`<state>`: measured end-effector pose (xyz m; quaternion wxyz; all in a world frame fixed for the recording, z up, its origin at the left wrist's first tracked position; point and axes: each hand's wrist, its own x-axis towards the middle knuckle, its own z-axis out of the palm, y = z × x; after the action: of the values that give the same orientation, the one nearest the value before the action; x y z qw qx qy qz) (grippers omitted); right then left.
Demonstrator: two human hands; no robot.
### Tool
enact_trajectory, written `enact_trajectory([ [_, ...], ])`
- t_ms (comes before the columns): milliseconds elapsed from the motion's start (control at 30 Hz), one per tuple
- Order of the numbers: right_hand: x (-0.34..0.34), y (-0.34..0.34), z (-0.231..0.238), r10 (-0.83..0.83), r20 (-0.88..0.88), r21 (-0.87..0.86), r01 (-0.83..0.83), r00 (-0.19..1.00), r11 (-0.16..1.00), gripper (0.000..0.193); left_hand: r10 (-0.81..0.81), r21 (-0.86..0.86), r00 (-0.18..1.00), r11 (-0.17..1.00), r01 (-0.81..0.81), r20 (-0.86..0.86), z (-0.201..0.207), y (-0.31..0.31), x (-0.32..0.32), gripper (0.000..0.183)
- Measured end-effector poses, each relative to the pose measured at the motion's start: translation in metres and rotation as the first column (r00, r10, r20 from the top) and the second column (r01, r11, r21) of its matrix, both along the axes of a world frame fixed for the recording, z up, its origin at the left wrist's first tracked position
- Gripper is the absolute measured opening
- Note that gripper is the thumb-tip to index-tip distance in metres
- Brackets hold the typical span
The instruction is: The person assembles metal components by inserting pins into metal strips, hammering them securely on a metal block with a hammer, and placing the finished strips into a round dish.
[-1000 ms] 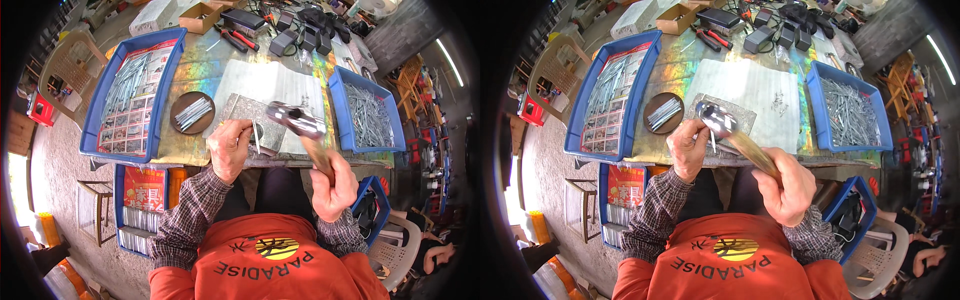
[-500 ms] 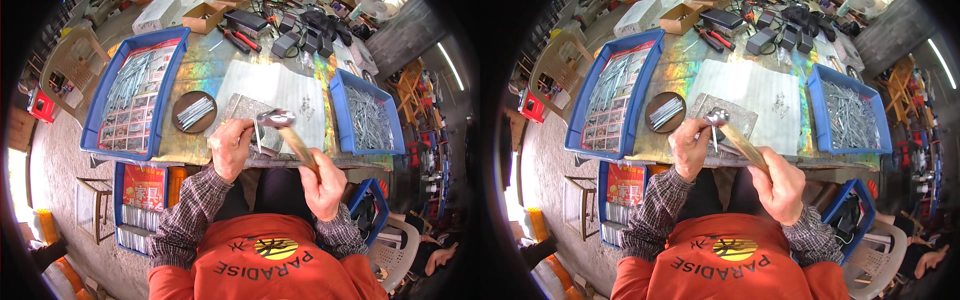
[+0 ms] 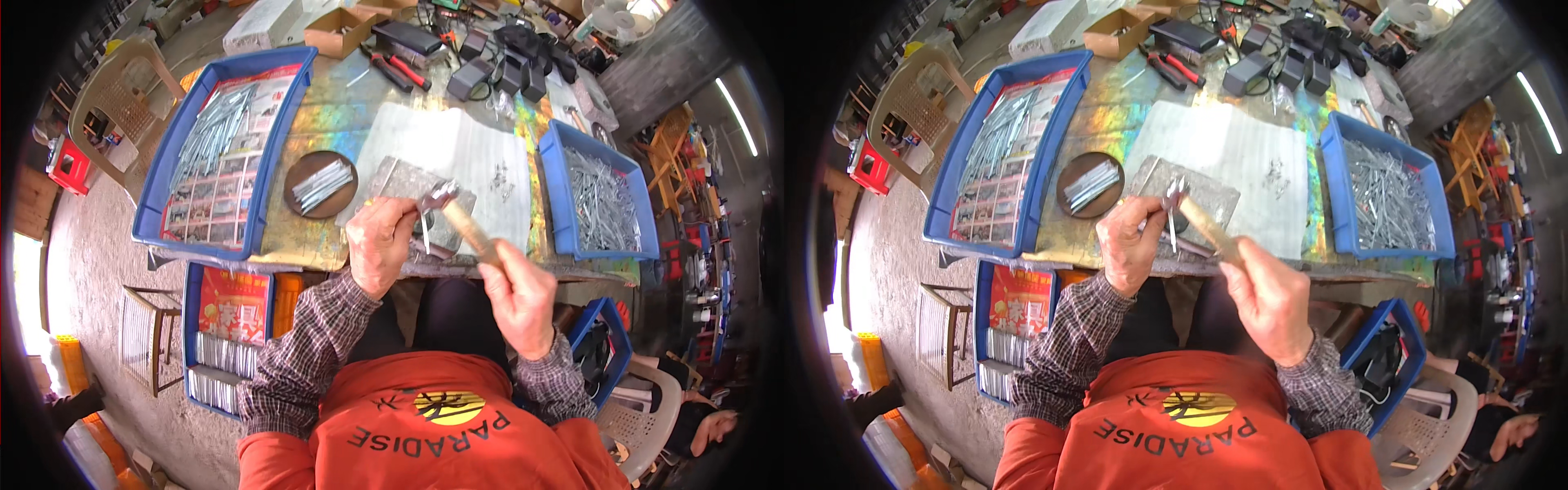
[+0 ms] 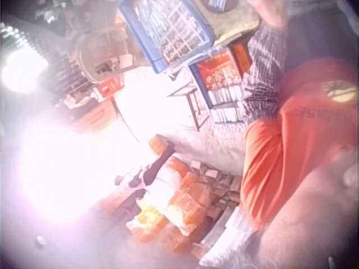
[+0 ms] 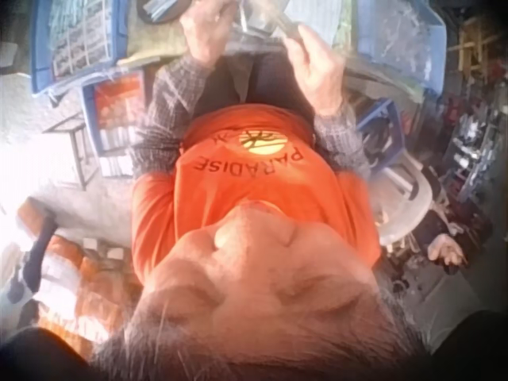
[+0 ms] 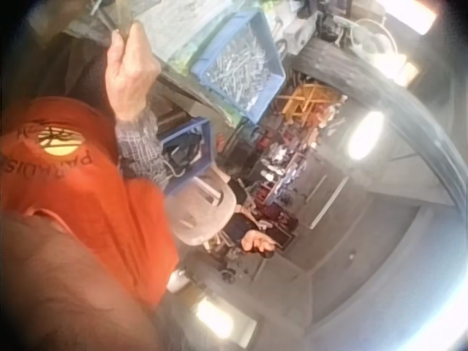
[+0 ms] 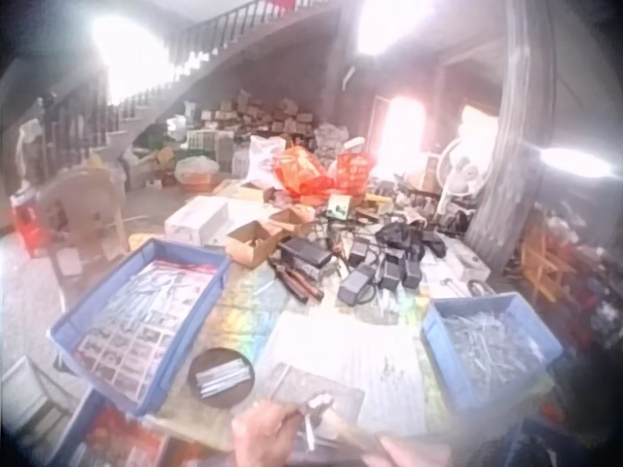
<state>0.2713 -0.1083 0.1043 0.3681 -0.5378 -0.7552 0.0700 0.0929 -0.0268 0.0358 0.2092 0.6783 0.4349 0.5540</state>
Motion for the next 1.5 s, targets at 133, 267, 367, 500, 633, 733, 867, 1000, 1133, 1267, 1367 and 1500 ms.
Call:
enact_trajectory([
  [133,-0.004,-0.002,0.010,0.005,-0.115,0.058,0.002,0.993,0.998,0.023,0.003,0.024,1.000,1.000,-0.003,-0.009,-0.002,0.002,-0.001,0.013],
  [267,0.002,-0.002,-0.013,-0.041,-0.125,0.015,0.043,0.991,0.999,0.024,-0.031,-0.187,0.984,0.980,0.064,0.176,0.004,0.000,-0.004,0.010],
  [367,0.003,0.002,-0.023,-0.118,-0.108,0.033,0.122,0.987,0.992,0.024,-0.084,-0.318,0.773,0.879,0.354,0.629,0.005,0.005,-0.011,0.011],
  [500,0.002,0.012,-0.038,-0.176,-0.021,0.118,0.177,0.984,0.977,0.027,-0.064,-0.328,0.647,0.822,0.465,0.760,0.001,0.008,-0.021,0.014],
  [633,0.000,0.019,-0.053,-0.222,0.061,0.138,0.212,0.973,0.967,0.035,-0.034,-0.329,0.586,0.800,0.502,0.809,0.001,0.005,-0.025,0.013],
  [733,-0.002,0.022,-0.066,-0.248,0.110,0.152,0.230,0.963,0.961,0.041,-0.024,-0.329,0.560,0.788,0.521,0.828,-0.003,0.004,-0.028,0.011],
  [867,-0.008,0.024,-0.072,-0.256,0.127,0.160,0.235,0.958,0.959,0.044,-0.025,-0.332,0.598,0.813,0.479,0.801,-0.005,0.000,-0.033,0.011],
  [1000,-0.011,0.022,-0.068,-0.174,0.065,0.032,0.173,0.983,0.984,0.048,-0.012,-0.353,0.620,0.813,0.463,0.784,-0.005,-0.004,-0.037,0.012],
  [1133,-0.014,0.024,-0.066,-0.177,0.121,0.130,0.161,0.977,0.978,0.048,-0.006,-0.360,0.626,0.813,0.457,0.780,-0.005,-0.008,-0.037,0.012],
  [1267,-0.028,0.022,-0.038,-0.032,0.094,0.202,0.012,0.995,0.979,0.051,-0.056,-0.387,0.746,0.827,0.407,0.664,-0.003,-0.022,-0.027,0.011],
  [1367,-0.044,0.022,-0.026,0.176,0.059,0.230,-0.185,0.983,0.955,0.052,-0.105,-0.417,0.829,0.826,0.381,0.550,0.000,-0.036,-0.014,0.013],
  [1500,-0.052,0.026,-0.027,0.268,0.044,0.306,-0.269,0.962,0.913,0.041,-0.171,-0.428,0.856,0.808,0.406,0.488,0.006,-0.045,-0.015,0.023],
])
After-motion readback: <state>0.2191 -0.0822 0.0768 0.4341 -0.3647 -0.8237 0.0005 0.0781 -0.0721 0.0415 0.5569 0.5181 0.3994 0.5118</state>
